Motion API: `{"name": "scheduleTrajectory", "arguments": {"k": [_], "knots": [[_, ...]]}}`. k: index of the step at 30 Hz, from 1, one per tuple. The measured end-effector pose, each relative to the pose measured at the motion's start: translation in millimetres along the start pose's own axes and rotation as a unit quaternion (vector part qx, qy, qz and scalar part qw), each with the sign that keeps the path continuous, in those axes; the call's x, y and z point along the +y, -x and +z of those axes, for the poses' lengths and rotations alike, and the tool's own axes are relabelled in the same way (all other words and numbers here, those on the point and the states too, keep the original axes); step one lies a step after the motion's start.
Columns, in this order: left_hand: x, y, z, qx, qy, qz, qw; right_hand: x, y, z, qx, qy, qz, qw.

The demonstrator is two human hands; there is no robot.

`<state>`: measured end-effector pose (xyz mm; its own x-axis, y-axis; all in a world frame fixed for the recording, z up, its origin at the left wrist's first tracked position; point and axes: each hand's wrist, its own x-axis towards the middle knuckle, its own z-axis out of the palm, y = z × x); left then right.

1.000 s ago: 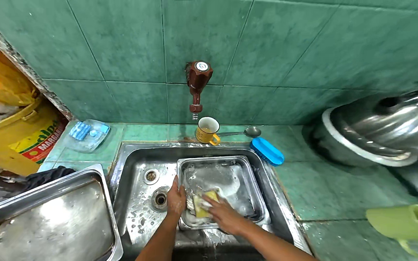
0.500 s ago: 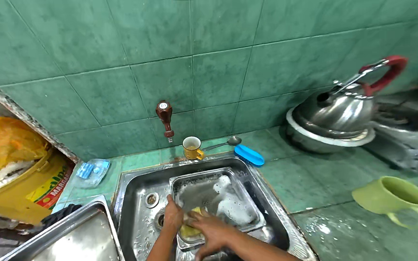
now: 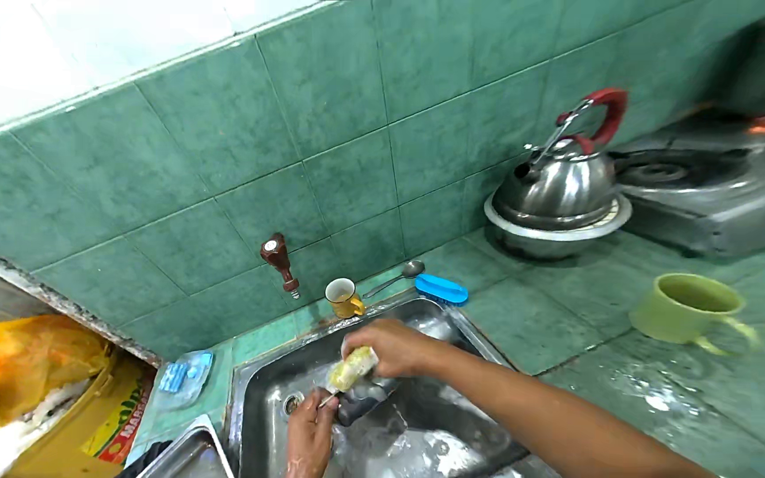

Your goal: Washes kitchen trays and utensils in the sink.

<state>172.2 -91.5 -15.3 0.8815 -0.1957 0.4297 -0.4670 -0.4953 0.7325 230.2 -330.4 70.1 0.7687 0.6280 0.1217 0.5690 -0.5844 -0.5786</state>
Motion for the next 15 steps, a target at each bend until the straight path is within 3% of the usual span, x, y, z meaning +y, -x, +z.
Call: {"name": "scheduleTrajectory", "arguments": {"k": [3, 5, 8, 11, 15], "knots": [[28.9, -7.7, 11.7, 0.115, 0.085, -0.114, 0.983, -18.6, 1.7, 2.6, 0.152, 0.043, -0.028, 0.987], [31.6, -9.8, 18.8, 0.169, 0.158, -0.118, 0.966, -31.2, 2.6, 30.4, 0.233, 0.012, -0.051, 0.971], [36.6, -4.6, 25.6, 0.178, 0.198, -0.12, 0.956, -31.0, 1.1, 73.9, 0.345, -0.002, -0.05, 0.937], [44.3, -10.4, 29.7, 0.227, 0.157, -0.195, 0.941, 9.5, 1.3, 72.0, 0.386, 0.021, 0.009, 0.922], [33.9, -5.1, 30.8, 0.264, 0.181, -0.225, 0.92, 93.0, 0.4, 34.4, 0.387, -0.039, 0.171, 0.905]]}}
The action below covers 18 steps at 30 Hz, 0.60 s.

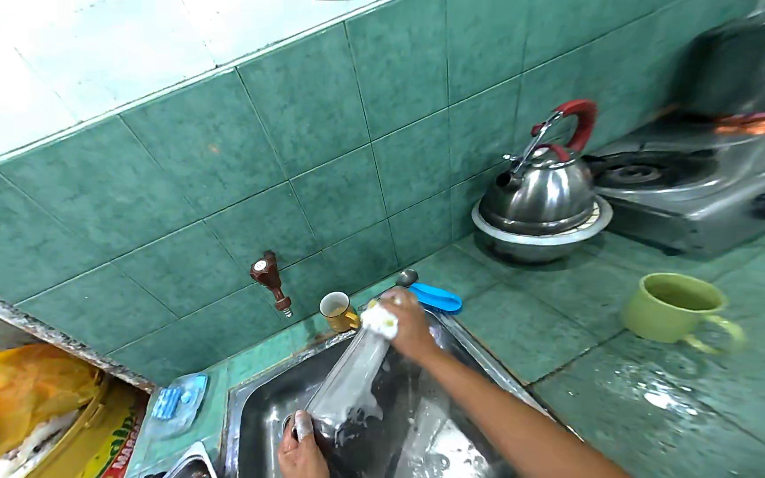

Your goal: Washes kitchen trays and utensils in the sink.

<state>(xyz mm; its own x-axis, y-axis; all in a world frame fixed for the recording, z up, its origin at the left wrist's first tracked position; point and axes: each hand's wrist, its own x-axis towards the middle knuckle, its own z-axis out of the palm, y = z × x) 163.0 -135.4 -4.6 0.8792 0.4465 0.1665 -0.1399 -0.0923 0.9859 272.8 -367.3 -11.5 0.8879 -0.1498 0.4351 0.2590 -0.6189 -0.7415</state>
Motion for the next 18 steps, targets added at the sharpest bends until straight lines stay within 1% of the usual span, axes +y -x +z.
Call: {"name": "scheduleTrajectory", "arguments": {"k": [2, 3, 4, 5, 6, 8, 10, 11, 12, 13, 15, 16, 18], "knots": [[-1.1, -1.3, -2.6, 0.005, 0.003, -0.01, 1.0, 24.0, -23.0, -11.5, -0.027, -0.088, 0.121, 0.988], [-2.4, -3.3, -5.2, 0.006, 0.008, -0.009, 1.0, 35.4, -29.3, -13.6, -0.049, -0.146, 0.171, 0.973], [-5.5, -5.9, -9.4, 0.002, 0.02, -0.006, 1.0, 41.9, -31.2, -17.1, -0.073, -0.209, 0.204, 0.954], [-10.1, -9.0, -14.3, -0.005, 0.033, -0.004, 0.999, 42.6, -31.5, -22.5, -0.093, -0.249, 0.216, 0.939], [-17.3, -13.2, -19.0, -0.012, 0.052, -0.005, 0.999, 38.0, -32.2, -28.5, -0.102, -0.27, 0.202, 0.936], [-35.4, -19.0, -26.8, -0.029, 0.117, -0.044, 0.992, 13.7, -34.7, -41.6, -0.103, -0.269, 0.135, 0.948], [-53.6, -19.1, -33.6, -0.079, 0.168, -0.097, 0.978, -24.5, -39.1, -55.3, -0.111, -0.199, 0.055, 0.972], [-62.0, -20.5, -35.9, -0.109, 0.163, -0.107, 0.975, -46.1, -39.5, -59.6, -0.114, -0.141, 0.019, 0.983], [-67.8, -24.6, -37.1, -0.138, 0.127, -0.101, 0.977, -67.9, -37.6, -60.9, -0.114, -0.08, -0.004, 0.99], [-66.7, -30.2, -35.5, -0.169, 0.061, -0.076, 0.981, -88.8, -33.3, -60.3, -0.116, -0.03, -0.014, 0.993], [-43.4, -39.7, -25.0, -0.223, -0.059, -0.003, 0.973, -121.4, -18.2, -52.9, -0.115, 0.032, -0.038, 0.992], [-25.8, -41.3, -16.5, -0.232, -0.086, 0.033, 0.968, -132.0, -8.1, -45.3, -0.108, 0.042, -0.058, 0.992], [6.0, -41.5, 1.9, -0.207, -0.084, 0.101, 0.969, -146.9, 11.1, -31.4, -0.108, 0.042, -0.096, 0.989]]}}
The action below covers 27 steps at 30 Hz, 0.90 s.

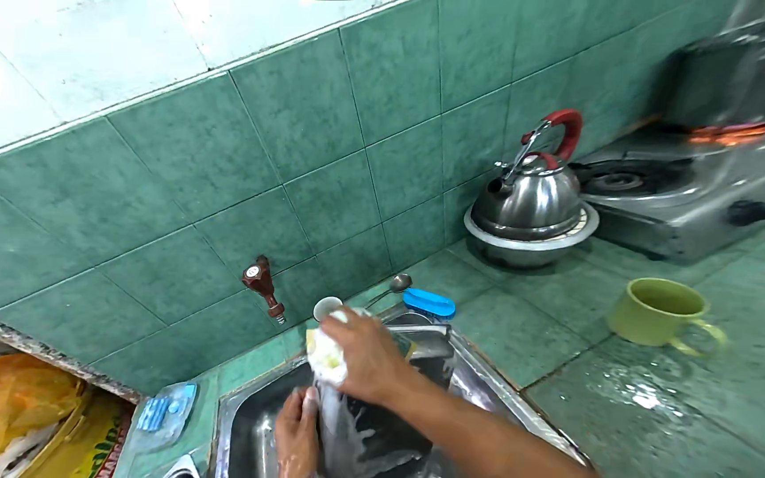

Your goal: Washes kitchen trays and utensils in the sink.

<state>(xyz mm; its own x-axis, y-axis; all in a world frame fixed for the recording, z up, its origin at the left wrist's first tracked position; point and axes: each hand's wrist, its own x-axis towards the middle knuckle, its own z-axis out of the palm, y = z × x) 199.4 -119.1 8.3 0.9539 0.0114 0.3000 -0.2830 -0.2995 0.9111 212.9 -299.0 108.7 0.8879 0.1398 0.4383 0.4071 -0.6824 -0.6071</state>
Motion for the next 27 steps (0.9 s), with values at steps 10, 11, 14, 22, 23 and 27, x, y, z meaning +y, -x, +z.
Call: {"name": "scheduleTrajectory", "arguments": {"k": [10, 11, 14, 22, 23, 27], "knots": [[9.8, -1.9, -8.1, 0.208, 0.034, -0.048, 0.976, 150.5, 39.2, 19.5, 0.115, -0.248, 0.164, 0.948], [9.2, 0.4, -9.1, 0.215, 0.067, -0.068, 0.972, 154.4, 43.6, 27.5, 0.148, -0.332, 0.175, 0.915], [-5.3, 8.0, -13.2, 0.197, 0.221, -0.101, 0.95, 141.1, 37.2, 25.6, 0.191, -0.429, 0.142, 0.871], [-2.9, 5.7, -52.3, -0.014, -0.052, -0.014, 0.998, 18.6, 10.9, 3.6, 0.058, -0.151, -0.025, 0.987], [10.6, 6.0, -45.8, -0.001, -0.069, 0.014, 0.998, 6.2, 14.5, 14.4, 0.054, -0.134, -0.052, 0.988], [31.6, 8.0, -28.0, 0.153, -0.101, 0.087, 0.979, 9.2, 30.5, 52.5, 0.071, -0.106, -0.077, 0.989]]}}
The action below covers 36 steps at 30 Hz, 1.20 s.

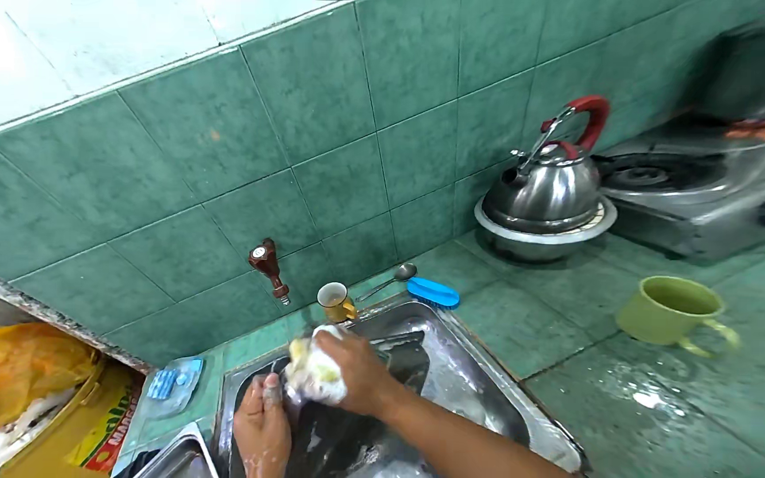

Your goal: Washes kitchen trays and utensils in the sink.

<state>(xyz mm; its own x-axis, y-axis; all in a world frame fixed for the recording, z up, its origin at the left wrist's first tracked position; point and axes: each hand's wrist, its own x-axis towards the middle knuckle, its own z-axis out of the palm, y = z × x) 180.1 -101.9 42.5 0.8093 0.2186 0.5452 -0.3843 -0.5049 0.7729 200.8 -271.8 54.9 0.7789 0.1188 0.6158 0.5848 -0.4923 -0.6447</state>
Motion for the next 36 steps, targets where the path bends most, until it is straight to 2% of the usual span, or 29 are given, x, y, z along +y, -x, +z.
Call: {"name": "scheduleTrajectory", "arguments": {"k": [3, 6, 9, 11, 13, 15, 17, 19, 22, 25, 27, 29, 31, 33, 36], "knots": [[-11.4, 2.9, -16.1, 0.056, -0.062, -0.051, 0.995, 73.3, 12.7, -12.8, -0.053, 0.046, 0.143, 0.987], [-29.8, 0.4, -22.5, 0.079, -0.065, -0.127, 0.987, 151.7, 29.6, -9.3, 0.01, -0.072, 0.274, 0.959], [-47.3, -13.7, -18.7, 0.08, -0.04, -0.2, 0.976, 163.1, 62.3, 19.8, 0.069, -0.213, 0.453, 0.863], [-56.8, -25.3, -16.3, 0.077, -0.029, -0.247, 0.965, 157.7, 87.9, 47.7, 0.093, -0.204, 0.529, 0.819], [-64.3, -33.6, -15.0, 0.077, -0.038, -0.282, 0.956, 152.9, 114.5, 69.8, 0.081, -0.15, 0.572, 0.802], [-70.7, -42.7, -14.7, 0.061, -0.055, -0.314, 0.946, 142.5, 126.5, 79.0, 0.073, -0.109, 0.578, 0.805], [-71.5, -50.9, -16.1, 0.023, -0.055, -0.353, 0.934, 125.5, 125.6, 78.4, 0.069, -0.088, 0.525, 0.844], [-66.2, -56.8, -14.2, -0.007, -0.048, -0.372, 0.927, 107.6, 120.8, 81.0, 0.07, -0.078, 0.422, 0.901], [-55.1, -59.4, -3.8, -0.022, -0.023, -0.366, 0.93, 73.5, 111.9, 97.3, 0.054, -0.082, 0.212, 0.972], [-45.5, -54.6, 5.5, -0.041, -0.003, -0.345, 0.938, 35.0, 83.9, 107.8, 0.024, -0.075, 0.038, 0.996], [-36.0, -48.0, 8.2, -0.049, -0.022, -0.32, 0.946, 34.3, 62.0, 111.7, 0.043, -0.05, -0.004, 0.998], [-35.9, -39.6, 9.4, -0.023, -0.035, -0.303, 0.952, 57.4, 45.7, 110.4, 0.075, -0.008, 0.005, 0.997], [-43.3, -30.3, 5.3, 0.011, -0.048, -0.299, 0.953, 92.8, 40.1, 101.9, 0.107, 0.031, 0.062, 0.992], [-49.3, -22.0, -0.3, 0.038, -0.048, -0.301, 0.952, 127.6, 47.2, 87.0, 0.127, 0.047, 0.174, 0.975], [-47.4, -14.0, -5.6, 0.047, -0.027, -0.299, 0.953, 157.7, 74.4, 63.8, 0.142, 0.032, 0.365, 0.919]]}}
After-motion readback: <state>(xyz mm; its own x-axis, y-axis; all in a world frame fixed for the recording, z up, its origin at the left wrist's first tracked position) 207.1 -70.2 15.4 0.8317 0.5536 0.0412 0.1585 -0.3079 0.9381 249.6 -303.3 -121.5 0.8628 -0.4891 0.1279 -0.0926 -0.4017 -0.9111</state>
